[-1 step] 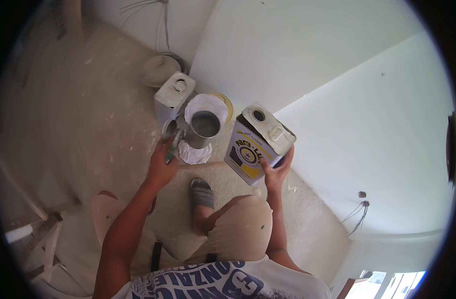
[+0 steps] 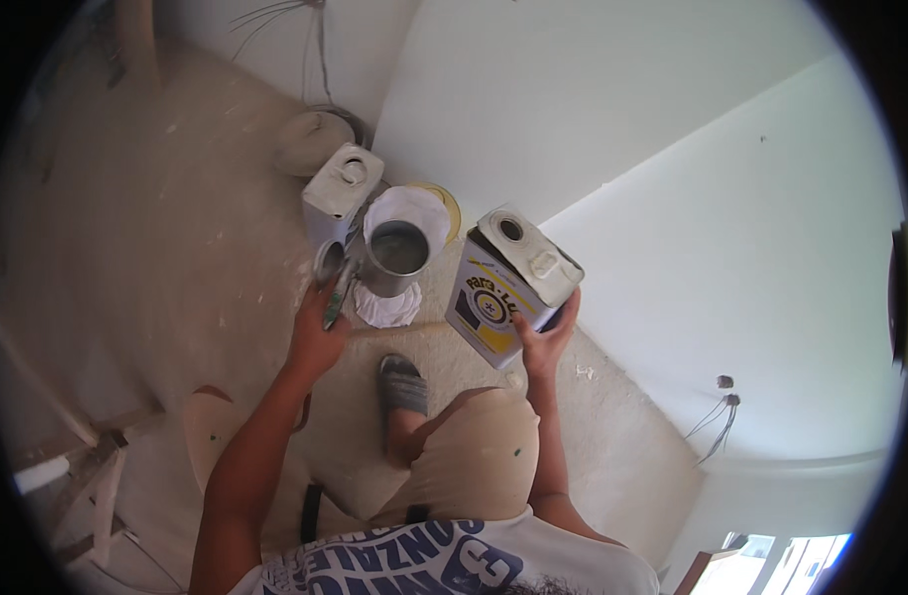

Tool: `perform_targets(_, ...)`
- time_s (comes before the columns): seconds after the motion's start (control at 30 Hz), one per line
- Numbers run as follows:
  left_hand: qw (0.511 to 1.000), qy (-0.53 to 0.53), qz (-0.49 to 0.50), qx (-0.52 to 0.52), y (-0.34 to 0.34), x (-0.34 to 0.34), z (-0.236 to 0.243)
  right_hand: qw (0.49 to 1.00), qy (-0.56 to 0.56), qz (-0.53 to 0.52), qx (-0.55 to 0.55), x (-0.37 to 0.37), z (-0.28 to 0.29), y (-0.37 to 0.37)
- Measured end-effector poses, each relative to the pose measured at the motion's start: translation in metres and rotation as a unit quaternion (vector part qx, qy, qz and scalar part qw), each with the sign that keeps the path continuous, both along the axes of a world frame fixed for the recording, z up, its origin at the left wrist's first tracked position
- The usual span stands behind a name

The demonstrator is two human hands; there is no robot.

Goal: The person prepares a spray gun and applies a finish to a large wooden door laid horizontally on supports. They move along the door to cover its surface, then set the spray gun down and pick up a wooden stick and a brush, placing them on a nearby table.

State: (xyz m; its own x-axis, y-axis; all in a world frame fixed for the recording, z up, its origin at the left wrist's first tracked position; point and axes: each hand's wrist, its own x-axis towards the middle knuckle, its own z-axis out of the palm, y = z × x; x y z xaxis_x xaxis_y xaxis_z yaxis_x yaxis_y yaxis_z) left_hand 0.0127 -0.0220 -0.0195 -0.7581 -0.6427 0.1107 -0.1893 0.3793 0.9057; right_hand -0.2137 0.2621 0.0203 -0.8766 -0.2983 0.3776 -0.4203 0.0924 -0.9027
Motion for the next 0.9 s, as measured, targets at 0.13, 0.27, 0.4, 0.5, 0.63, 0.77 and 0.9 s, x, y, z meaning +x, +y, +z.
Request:
perform_targets(0.13, 0.993, -0.004, 0.037, 0.114, 0.006, -0.004, -0.003, 0.996, -0.001, -0.066, 0.059, -0.030, -0.055, 0.011)
perform_targets(0.27, 0.982, -0.046, 0.088, 0.161, 0.017, -0.002, 0.002, 0.993, -0.011, -0.085, 0.076, -0.062, -0.099, 0.025)
perform_targets(0.4, 0.971, -0.066, 0.128, 0.192, 0.020, 0.007, 0.009, 0.995, -0.011, -0.081, 0.063, -0.083, -0.134, 0.030)
perform_targets(0.5, 0.958, -0.092, 0.149, 0.227, 0.023, 0.011, 0.004, 0.996, -0.003, -0.086, 0.031, -0.102, -0.157, 0.033)
perform_targets(0.63, 0.964, -0.077, 0.136, 0.215, 0.020, 0.005, 0.012, 0.996, 0.007, -0.089, -0.001, -0.110, -0.168, 0.023)
perform_targets(0.77, 0.963, -0.087, 0.150, 0.206, 0.026, -0.005, 0.015, 0.997, 0.020, -0.069, 0.036, -0.128, -0.180, 0.049)
perform_targets(0.9, 0.962, -0.097, 0.158, 0.199, 0.026, -0.005, 0.016, 0.999, -0.025, 0.005, 0.042, -0.126, -0.167, 0.071)
